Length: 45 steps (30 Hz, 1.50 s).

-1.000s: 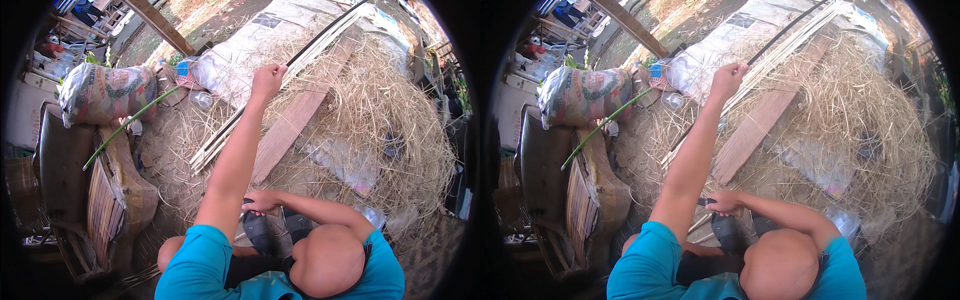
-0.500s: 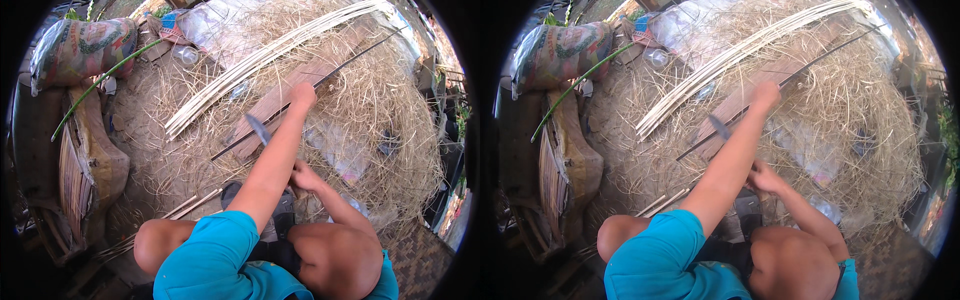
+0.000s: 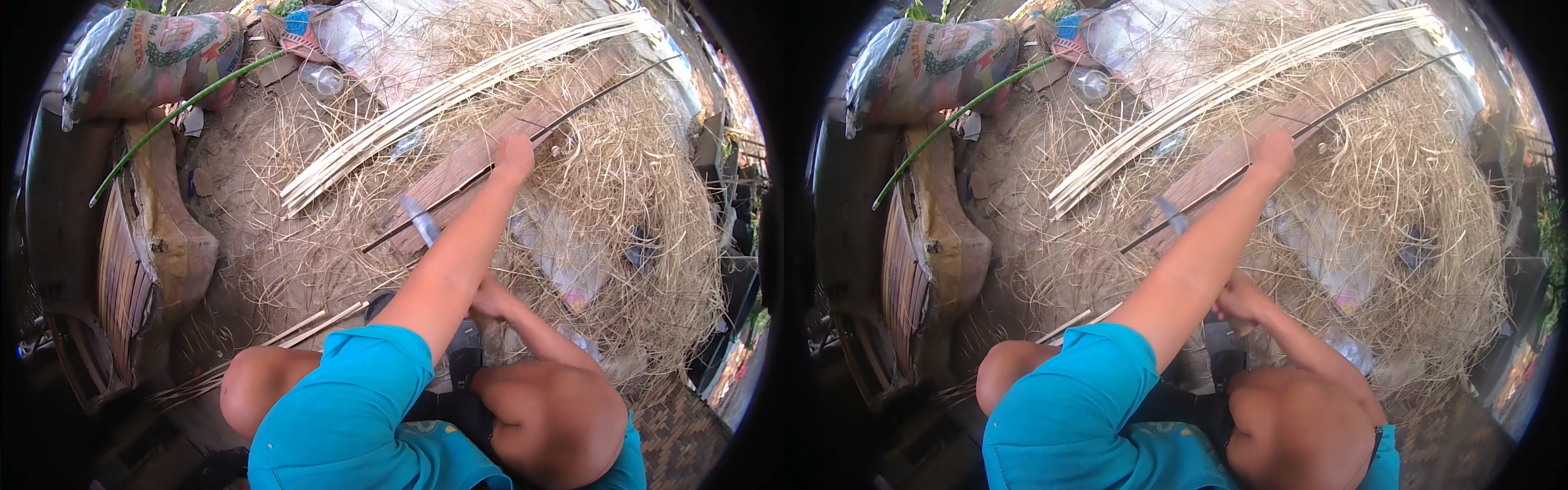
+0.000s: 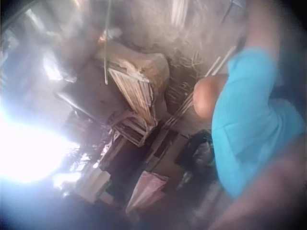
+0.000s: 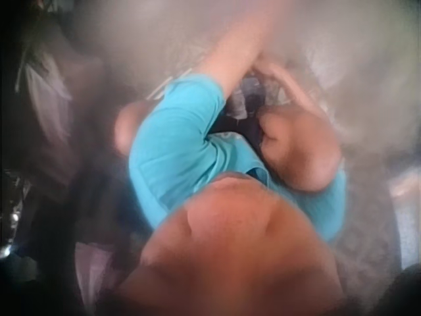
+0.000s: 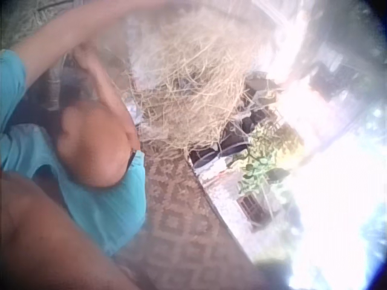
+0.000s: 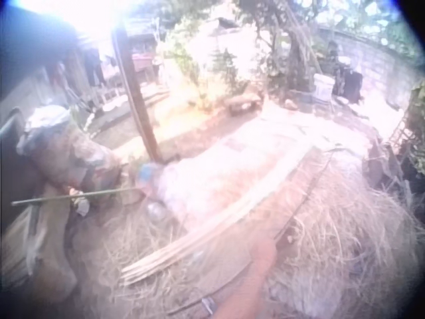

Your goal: The person sits on the ground and uses a knife to split long bamboo sticks into thinner strips. The person repeatedly positions the bamboo on a wooden board and slices it lengthwise, then sets the finished strips aside.

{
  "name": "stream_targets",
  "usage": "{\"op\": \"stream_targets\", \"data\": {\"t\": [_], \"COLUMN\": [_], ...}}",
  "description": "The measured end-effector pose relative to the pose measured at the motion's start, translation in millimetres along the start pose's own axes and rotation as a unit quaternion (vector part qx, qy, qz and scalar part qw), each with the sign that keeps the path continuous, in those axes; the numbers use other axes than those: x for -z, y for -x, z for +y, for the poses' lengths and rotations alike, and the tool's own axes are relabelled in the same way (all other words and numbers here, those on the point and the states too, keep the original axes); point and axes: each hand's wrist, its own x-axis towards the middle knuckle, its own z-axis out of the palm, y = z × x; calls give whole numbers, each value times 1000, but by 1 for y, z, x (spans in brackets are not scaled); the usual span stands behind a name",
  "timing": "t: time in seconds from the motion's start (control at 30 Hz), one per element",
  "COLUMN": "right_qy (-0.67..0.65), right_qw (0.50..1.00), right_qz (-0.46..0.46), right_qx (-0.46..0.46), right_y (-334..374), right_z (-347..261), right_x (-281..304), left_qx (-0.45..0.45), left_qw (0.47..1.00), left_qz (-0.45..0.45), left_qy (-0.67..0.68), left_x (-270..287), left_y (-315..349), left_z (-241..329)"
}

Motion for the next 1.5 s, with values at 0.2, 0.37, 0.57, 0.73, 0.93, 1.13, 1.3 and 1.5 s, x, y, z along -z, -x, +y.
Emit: {"op": "stream_targets", "data": {"t": [0.2,0.37,0.57,0.73,0.93,1.13,1.3,1.5], "right_qy": [-27,144,-13,-88,-31,82,-157,161], "right_qw": [998,966,976,987,999,995,987,960], "right_qz": [-52,-212,187,119,32,-56,44,-226], "right_qx": [-27,40,107,-59,-13,-18,-6,24], "right_y": [-1,27,-45,-15,-15,0,-44,-13], "right_z": [-8,-9,5,-6,-29,-19,-17,-48], "right_x": [-14,-65,5,-31,-30,-41,-29,-67], "left_qx": [-22,-29,-26,-17,-16,-40,-67,-46], "left_qw": [997,997,996,997,996,997,997,999], "left_qz": [76,67,-30,9,1,-2,14,-1], "left_qy": [6,-9,-74,-73,-83,-65,-43,-12], "left_x": [6,16,39,42,56,56,65,67], "left_y": [4,23,10,10,11,24,15,19], "left_z": [-7,0,3,-36,-26,-22,-17,-29]}}
